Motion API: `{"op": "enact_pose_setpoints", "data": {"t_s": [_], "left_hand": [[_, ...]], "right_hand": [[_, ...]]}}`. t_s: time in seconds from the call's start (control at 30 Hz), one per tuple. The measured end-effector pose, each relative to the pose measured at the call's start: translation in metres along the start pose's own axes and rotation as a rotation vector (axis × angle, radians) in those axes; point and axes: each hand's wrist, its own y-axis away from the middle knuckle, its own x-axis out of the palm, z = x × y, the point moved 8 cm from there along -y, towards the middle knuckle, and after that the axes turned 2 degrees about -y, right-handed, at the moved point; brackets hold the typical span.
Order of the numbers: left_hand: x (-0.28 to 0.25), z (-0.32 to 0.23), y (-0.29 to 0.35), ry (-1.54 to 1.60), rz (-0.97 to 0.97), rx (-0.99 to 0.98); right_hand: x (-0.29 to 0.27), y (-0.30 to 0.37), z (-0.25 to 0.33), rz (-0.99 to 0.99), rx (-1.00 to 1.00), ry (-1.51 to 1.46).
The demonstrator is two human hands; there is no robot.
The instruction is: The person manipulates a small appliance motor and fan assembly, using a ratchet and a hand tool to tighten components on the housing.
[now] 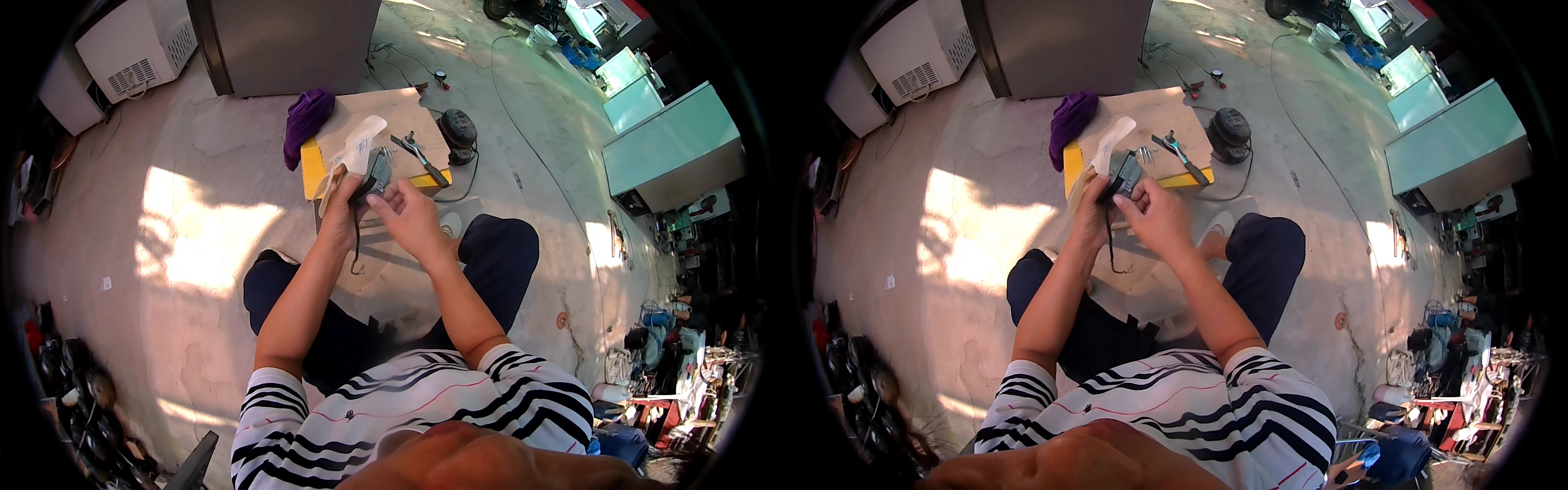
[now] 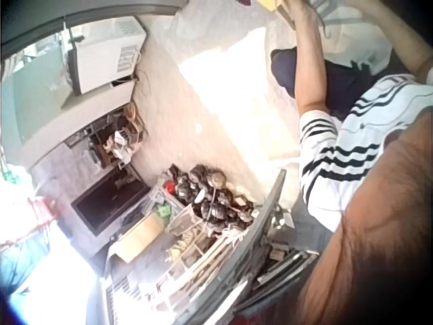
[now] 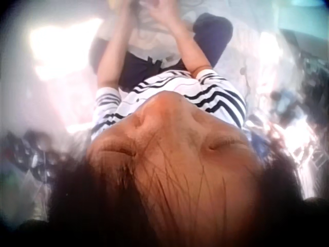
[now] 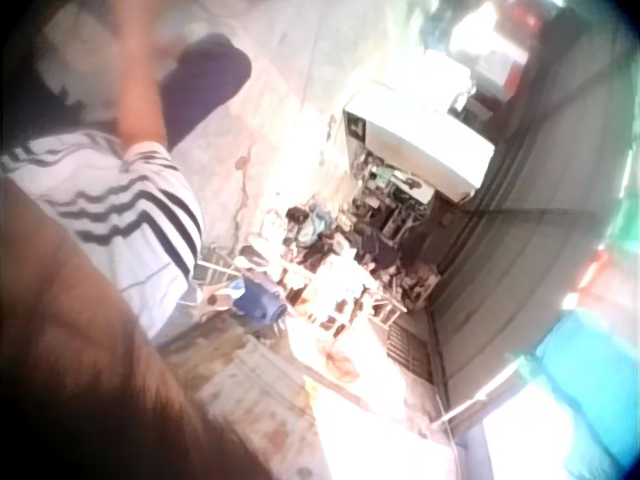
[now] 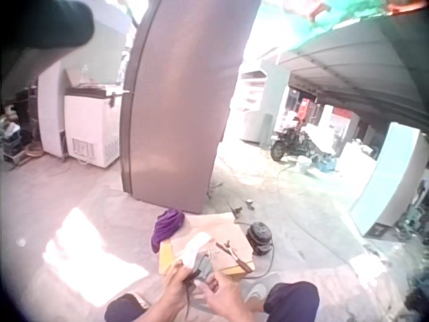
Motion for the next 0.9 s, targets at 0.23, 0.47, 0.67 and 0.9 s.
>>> {"op": "enact_pose_setpoints", "data": {"t_s": [0.23,0.47,0.67,0.9], "left_hand": [[0.017,-0.016,0.01,-0.024,0.017,0.11],[0.016,-0.012,0.005,-0.082,0.062,0.106],[0.013,-0.013,0.006,-0.014,0.023,0.112],[0.01,-0.011,0.009,0.011,-0.041,0.074]], "right_hand": [[0.028,-0.002,-0.054,0.226,0.492,-0.681],[0.031,0.004,-0.058,0.263,0.596,-0.85],[0.018,-0.001,-0.048,0.163,0.307,-0.603],[-0.005,0.008,-0.002,-0.141,-0.133,-0.037]]}}
